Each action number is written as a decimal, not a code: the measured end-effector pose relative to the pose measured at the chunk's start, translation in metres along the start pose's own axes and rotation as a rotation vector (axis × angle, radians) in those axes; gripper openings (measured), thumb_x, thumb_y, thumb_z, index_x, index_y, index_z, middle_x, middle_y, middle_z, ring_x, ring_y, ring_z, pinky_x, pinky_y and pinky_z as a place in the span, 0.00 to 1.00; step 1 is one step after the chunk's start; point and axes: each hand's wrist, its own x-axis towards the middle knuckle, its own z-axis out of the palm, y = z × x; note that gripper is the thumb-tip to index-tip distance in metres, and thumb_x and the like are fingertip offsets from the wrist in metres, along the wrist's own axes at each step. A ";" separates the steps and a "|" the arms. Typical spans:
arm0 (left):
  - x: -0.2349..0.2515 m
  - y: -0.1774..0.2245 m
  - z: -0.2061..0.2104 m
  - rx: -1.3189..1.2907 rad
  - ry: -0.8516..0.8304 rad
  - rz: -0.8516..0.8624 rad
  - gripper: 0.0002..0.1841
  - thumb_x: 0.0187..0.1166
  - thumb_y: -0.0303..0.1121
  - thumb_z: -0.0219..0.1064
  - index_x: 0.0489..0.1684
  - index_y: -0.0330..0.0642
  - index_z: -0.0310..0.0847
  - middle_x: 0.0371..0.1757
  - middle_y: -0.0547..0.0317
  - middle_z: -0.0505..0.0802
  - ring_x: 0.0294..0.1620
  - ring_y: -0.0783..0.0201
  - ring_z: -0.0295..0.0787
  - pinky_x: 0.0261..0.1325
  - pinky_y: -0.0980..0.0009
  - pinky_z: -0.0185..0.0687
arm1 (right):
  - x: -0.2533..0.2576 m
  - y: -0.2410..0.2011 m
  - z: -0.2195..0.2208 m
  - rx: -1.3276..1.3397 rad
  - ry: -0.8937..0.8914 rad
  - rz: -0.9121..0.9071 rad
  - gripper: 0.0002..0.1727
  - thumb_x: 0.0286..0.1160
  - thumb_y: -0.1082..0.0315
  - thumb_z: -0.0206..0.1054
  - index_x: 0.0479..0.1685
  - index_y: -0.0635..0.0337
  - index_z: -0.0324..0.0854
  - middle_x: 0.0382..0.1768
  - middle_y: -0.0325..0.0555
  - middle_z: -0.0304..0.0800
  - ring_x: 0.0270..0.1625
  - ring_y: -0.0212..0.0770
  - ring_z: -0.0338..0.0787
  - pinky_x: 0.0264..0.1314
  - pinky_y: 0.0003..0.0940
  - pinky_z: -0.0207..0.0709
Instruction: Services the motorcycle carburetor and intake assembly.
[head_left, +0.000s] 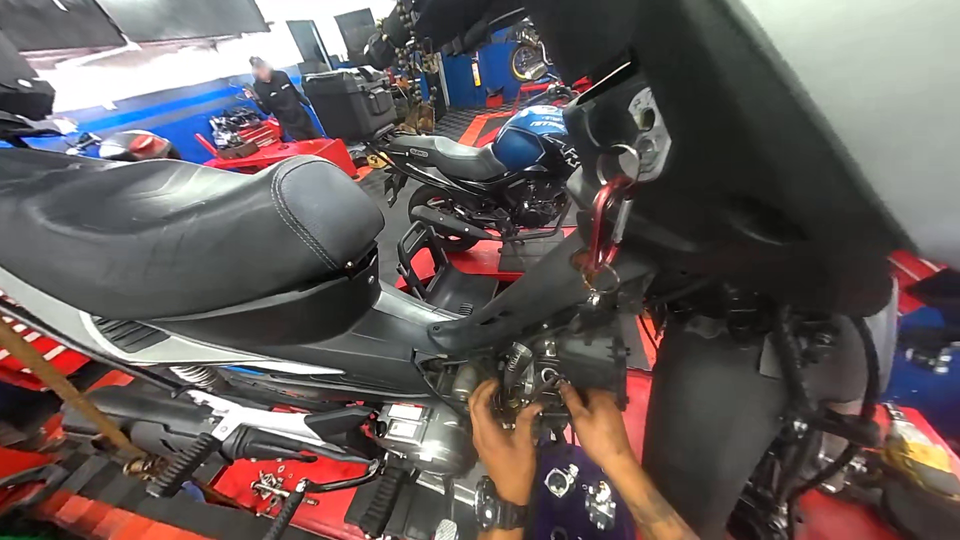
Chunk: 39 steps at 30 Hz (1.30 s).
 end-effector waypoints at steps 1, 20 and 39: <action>-0.001 0.001 0.000 -0.009 0.002 -0.006 0.36 0.62 0.46 0.83 0.64 0.28 0.78 0.64 0.42 0.87 0.64 0.59 0.86 0.66 0.64 0.86 | -0.001 0.000 0.000 -0.008 -0.001 -0.001 0.21 0.85 0.46 0.61 0.50 0.53 0.90 0.42 0.42 0.94 0.51 0.37 0.92 0.63 0.45 0.85; -0.004 0.000 0.008 -0.041 0.049 0.011 0.34 0.65 0.46 0.80 0.63 0.29 0.76 0.66 0.42 0.86 0.65 0.61 0.85 0.63 0.69 0.86 | -0.001 0.000 0.001 -0.049 0.016 -0.031 0.21 0.85 0.48 0.60 0.53 0.55 0.90 0.47 0.44 0.94 0.56 0.38 0.92 0.68 0.42 0.82; -0.002 0.001 0.011 -0.016 0.076 0.053 0.30 0.66 0.48 0.79 0.57 0.33 0.77 0.71 0.40 0.82 0.75 0.56 0.78 0.70 0.64 0.81 | -0.002 -0.003 -0.003 -0.065 0.043 -0.040 0.22 0.85 0.49 0.60 0.53 0.57 0.90 0.48 0.48 0.94 0.58 0.42 0.92 0.69 0.46 0.81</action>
